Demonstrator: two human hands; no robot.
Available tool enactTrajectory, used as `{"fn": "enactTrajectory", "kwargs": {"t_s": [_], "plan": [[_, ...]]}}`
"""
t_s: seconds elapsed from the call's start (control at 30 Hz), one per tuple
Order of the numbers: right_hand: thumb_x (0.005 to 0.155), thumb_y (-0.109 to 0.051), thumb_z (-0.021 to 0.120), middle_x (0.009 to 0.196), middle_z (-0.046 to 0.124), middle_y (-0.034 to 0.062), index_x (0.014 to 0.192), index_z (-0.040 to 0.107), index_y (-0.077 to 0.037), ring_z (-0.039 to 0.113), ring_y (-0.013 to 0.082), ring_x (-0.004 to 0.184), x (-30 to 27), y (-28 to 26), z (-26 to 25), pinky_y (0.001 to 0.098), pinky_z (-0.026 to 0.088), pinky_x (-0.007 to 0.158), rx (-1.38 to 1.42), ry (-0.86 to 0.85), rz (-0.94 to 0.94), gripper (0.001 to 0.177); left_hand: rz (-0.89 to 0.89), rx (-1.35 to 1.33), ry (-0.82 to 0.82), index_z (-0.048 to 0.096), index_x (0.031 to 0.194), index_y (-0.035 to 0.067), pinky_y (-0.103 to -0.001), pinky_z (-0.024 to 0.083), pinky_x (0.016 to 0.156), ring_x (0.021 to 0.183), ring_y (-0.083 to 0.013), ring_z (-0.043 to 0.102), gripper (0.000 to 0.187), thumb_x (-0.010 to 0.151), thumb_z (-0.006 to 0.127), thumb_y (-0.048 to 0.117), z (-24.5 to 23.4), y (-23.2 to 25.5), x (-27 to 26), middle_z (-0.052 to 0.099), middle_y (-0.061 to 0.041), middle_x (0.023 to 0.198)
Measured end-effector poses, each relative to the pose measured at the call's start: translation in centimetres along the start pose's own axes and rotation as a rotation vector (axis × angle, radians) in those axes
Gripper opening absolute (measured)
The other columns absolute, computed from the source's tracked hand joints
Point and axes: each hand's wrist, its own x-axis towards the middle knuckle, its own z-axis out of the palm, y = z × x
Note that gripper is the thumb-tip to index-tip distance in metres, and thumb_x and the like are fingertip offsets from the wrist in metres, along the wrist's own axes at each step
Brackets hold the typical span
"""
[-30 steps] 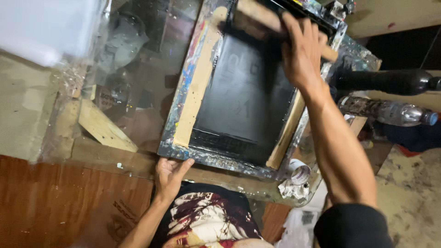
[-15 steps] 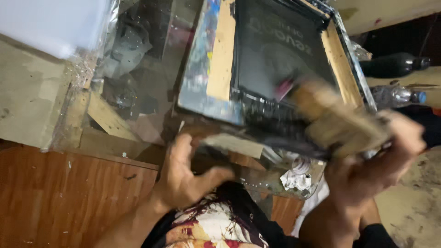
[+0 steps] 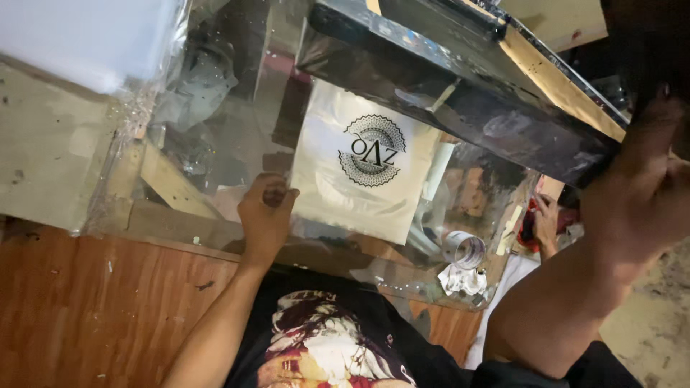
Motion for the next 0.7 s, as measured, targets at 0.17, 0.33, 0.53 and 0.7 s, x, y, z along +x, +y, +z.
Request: {"fn": "enactTrajectory", "kwargs": {"t_s": [0.17, 0.33, 0.53, 0.7], "plan": [[0.147, -0.004, 0.070, 0.097, 0.057, 0.0131, 0.098, 0.059, 0.009, 0.046, 0.0234, 0.095, -1.8, 1.2, 0.5, 0.0496, 0.040, 0.074, -0.045, 0.013, 0.381, 0.051, 0.302, 0.141, 0.096, 0.074, 0.102, 0.007, -0.044, 0.060, 0.089, 0.100, -0.0290, 0.071, 0.005, 0.098, 0.075, 0.010, 0.2, 0.7, 0.2, 0.073, -0.011, 0.104], [0.137, 0.005, 0.057, 0.123, 0.067, 0.0310, 0.121, 0.064, 0.022, 0.062, 0.0377, 0.117, 1.2, -2.7, 0.4, 0.0534, 0.050, 0.098, 0.028, -0.004, 0.106, 0.025, 0.343, 0.049, 0.101, 0.072, 0.104, 0.007, -0.044, 0.052, 0.092, 0.105, -0.0301, 0.062, 0.008, 0.100, 0.071, 0.013, 1.1, 2.6, -0.7, 0.061, -0.012, 0.111], [0.135, 0.011, 0.065, 0.115, 0.060, 0.0266, 0.113, 0.060, 0.020, 0.054, 0.0348, 0.107, -0.1, -1.5, 1.0, 0.0540, 0.047, 0.090, 0.094, 0.065, 0.199, 0.024, 0.113, -0.209, 0.064, 0.065, 0.111, 0.004, -0.035, 0.067, 0.083, 0.090, -0.0217, 0.076, 0.012, 0.101, 0.068, 0.011, 1.1, 3.3, -0.5, 0.074, -0.012, 0.099], [0.122, 0.021, 0.056, 0.139, 0.056, 0.0448, 0.142, 0.050, 0.025, 0.059, 0.0600, 0.130, 2.2, -3.7, 0.6, 0.0677, 0.050, 0.109, 0.165, 0.048, -0.008, 0.022, -0.097, 0.042, 0.150, 0.069, 0.112, 0.013, -0.022, 0.060, 0.076, 0.088, -0.0130, 0.074, 0.018, 0.100, 0.073, 0.025, -5.4, 4.0, 1.8, 0.077, -0.002, 0.103]]}}
